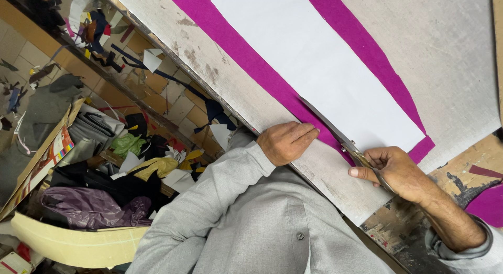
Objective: The person places a white paper pattern on a purple fabric, then uses shears to cut the fabric along the pattern edges. After cutting, the person removes the pattern and folds the cut fabric piece.
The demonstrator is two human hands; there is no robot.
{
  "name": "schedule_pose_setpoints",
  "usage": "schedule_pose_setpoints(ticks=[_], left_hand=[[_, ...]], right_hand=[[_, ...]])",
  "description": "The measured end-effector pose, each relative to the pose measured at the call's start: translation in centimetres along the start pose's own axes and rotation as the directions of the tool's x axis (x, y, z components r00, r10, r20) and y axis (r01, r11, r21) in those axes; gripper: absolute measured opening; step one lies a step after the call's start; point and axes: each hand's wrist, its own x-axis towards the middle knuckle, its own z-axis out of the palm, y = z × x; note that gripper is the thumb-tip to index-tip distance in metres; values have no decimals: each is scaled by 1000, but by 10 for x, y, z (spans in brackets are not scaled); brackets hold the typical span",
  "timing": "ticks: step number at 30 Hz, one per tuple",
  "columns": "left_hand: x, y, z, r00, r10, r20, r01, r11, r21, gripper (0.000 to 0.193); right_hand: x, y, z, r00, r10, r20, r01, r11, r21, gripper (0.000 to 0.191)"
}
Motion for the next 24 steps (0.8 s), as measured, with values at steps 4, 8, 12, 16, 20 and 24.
schedule_pose_setpoints(ticks=[4,8,12,16,20,24], left_hand=[[-1,-3,0,1000,-2,-4,2,1000,-14,15],[0,-5,-2,1000,-7,5,7,1000,-28,15],[0,-8,-5,1000,-10,20,11,998,-63,16],[0,-10,-7,1000,-9,8,10,997,-81,16],[0,-12,-7,999,-44,7,44,992,-114,16],[-1,-16,-9,999,-23,39,28,991,-131,18]], right_hand=[[1,-9,0,999,47,10,-47,999,-24,45],[0,-16,-1,999,38,11,-38,998,-46,44],[4,-28,-2,1000,-12,0,12,1000,-25,46],[12,-42,0,1000,-5,10,4,999,38,41],[13,-48,0,999,46,24,-47,998,44,48],[14,-53,1,999,32,22,-33,998,52,48]])
